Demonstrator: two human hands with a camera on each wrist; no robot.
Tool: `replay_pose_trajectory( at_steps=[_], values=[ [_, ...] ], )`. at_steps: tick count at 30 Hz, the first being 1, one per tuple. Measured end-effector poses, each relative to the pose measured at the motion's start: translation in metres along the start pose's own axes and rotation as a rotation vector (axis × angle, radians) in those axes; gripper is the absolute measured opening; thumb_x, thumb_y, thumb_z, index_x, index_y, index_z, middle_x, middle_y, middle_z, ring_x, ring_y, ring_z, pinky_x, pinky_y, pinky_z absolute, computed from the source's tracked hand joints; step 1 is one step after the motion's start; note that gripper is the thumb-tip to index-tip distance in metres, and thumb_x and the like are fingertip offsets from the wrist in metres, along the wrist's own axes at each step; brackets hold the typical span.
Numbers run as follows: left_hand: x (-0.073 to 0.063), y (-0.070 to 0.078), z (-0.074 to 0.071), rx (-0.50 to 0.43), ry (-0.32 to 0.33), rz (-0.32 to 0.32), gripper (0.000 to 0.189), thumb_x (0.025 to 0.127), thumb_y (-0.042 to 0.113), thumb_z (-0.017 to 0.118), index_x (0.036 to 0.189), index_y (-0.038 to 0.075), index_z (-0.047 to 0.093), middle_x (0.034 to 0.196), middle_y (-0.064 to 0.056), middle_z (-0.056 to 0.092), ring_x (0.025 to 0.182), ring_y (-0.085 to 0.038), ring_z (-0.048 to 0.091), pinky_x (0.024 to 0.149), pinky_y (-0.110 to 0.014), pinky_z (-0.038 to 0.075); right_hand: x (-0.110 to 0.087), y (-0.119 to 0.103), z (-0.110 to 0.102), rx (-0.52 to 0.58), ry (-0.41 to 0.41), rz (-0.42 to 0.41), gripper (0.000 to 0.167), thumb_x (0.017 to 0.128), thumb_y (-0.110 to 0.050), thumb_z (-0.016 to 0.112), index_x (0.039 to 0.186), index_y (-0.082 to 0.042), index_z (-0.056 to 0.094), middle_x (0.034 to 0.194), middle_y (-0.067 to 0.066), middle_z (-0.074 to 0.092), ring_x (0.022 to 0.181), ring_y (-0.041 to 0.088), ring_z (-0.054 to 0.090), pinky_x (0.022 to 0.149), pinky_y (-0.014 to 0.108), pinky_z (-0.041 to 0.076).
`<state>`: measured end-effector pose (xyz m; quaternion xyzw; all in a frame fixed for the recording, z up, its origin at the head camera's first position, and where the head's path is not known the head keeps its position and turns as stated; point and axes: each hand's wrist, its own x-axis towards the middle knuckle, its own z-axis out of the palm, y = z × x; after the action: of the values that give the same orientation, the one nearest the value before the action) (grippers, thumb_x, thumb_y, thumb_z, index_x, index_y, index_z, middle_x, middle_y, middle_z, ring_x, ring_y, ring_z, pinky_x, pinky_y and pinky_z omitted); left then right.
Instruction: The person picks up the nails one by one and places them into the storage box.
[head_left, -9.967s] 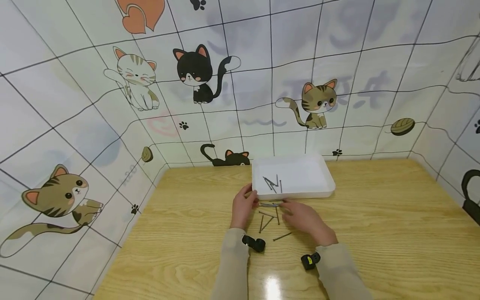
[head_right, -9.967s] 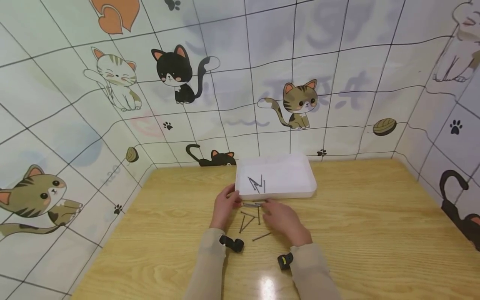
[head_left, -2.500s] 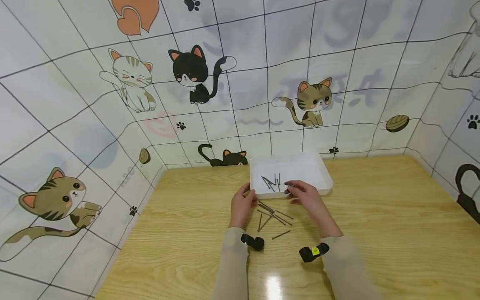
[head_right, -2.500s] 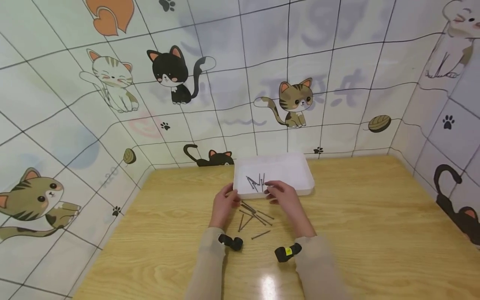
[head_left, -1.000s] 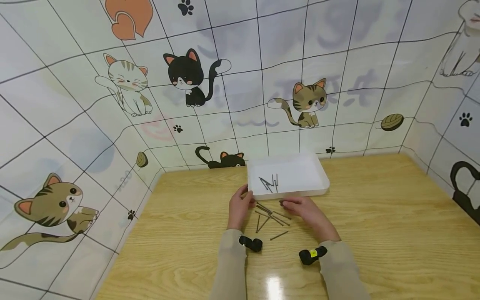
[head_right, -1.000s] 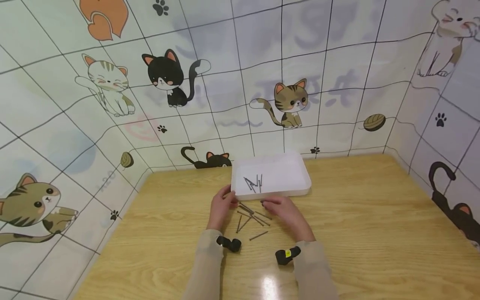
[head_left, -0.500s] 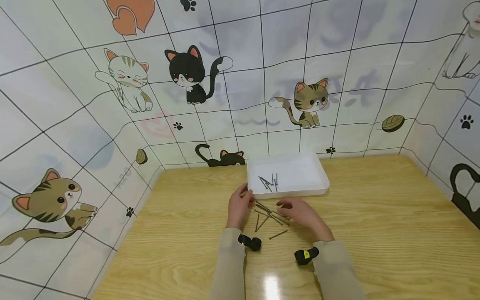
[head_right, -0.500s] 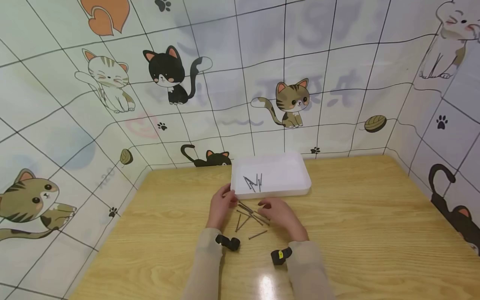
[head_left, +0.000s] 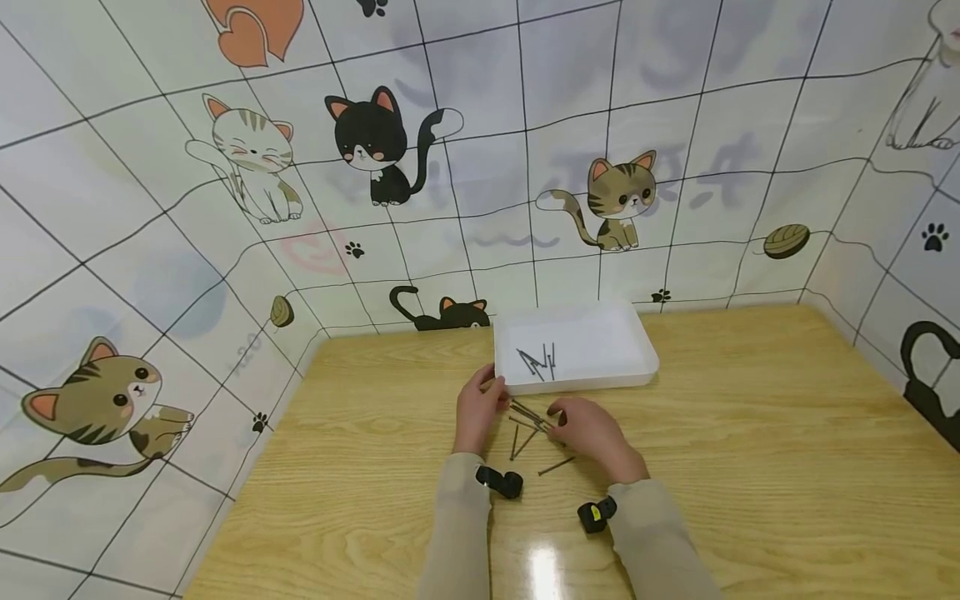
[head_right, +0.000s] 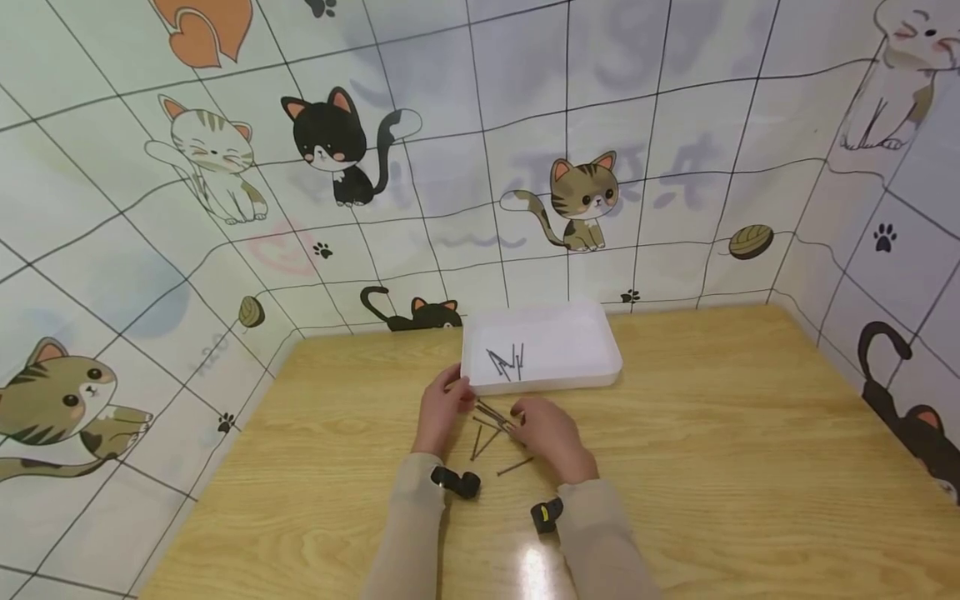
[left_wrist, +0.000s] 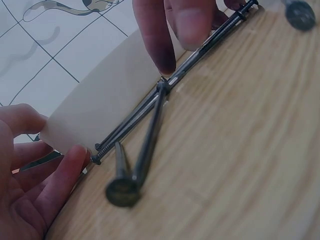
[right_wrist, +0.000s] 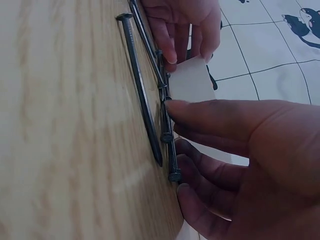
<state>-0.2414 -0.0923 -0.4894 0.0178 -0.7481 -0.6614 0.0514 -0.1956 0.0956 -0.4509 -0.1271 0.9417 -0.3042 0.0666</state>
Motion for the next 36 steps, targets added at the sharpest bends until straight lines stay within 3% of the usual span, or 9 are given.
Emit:
replay_pose_trajectory(
  at_steps=[15,27,36],
  values=[
    [-0.0009,-0.0010,0.0004,0.009,0.011,-0.012,0.042,0.089,0.025,0.054,0.130,0.014,0.048,0.120,-0.006,0.054,0.076,-0.018,0.062,0.063,-0.028,0.053,-0.0035,-0.0013,0.0003,-0.037,0.029,0.004,0.010,0.080,-0.013,0.063,0.089,-0.012,0.067,0.087,0.000,0.062,0.076,0.018,0.057,0.064,0.037,0.047],
    [0.0012,0.0012,0.0014,0.011,0.007,0.003,0.042,0.089,0.024,0.054,0.129,0.012,0.049,0.120,-0.008,0.054,0.079,-0.022,0.062,0.065,-0.031,0.053,-0.0057,-0.0060,-0.0027,-0.069,0.030,0.029,0.007,0.077,-0.009,0.062,0.082,-0.011,0.067,0.082,0.000,0.062,0.069,0.016,0.056,0.058,0.035,0.048],
    [0.0012,-0.0012,0.0014,0.019,0.018,-0.013,0.042,0.089,0.024,0.054,0.129,0.013,0.049,0.120,-0.005,0.054,0.075,-0.018,0.062,0.063,-0.028,0.053,-0.0077,-0.0060,-0.0038,-0.076,0.034,0.026,0.006,0.077,-0.009,0.062,0.079,-0.013,0.066,0.078,-0.002,0.060,0.066,0.014,0.054,0.056,0.033,0.046]
  ],
)
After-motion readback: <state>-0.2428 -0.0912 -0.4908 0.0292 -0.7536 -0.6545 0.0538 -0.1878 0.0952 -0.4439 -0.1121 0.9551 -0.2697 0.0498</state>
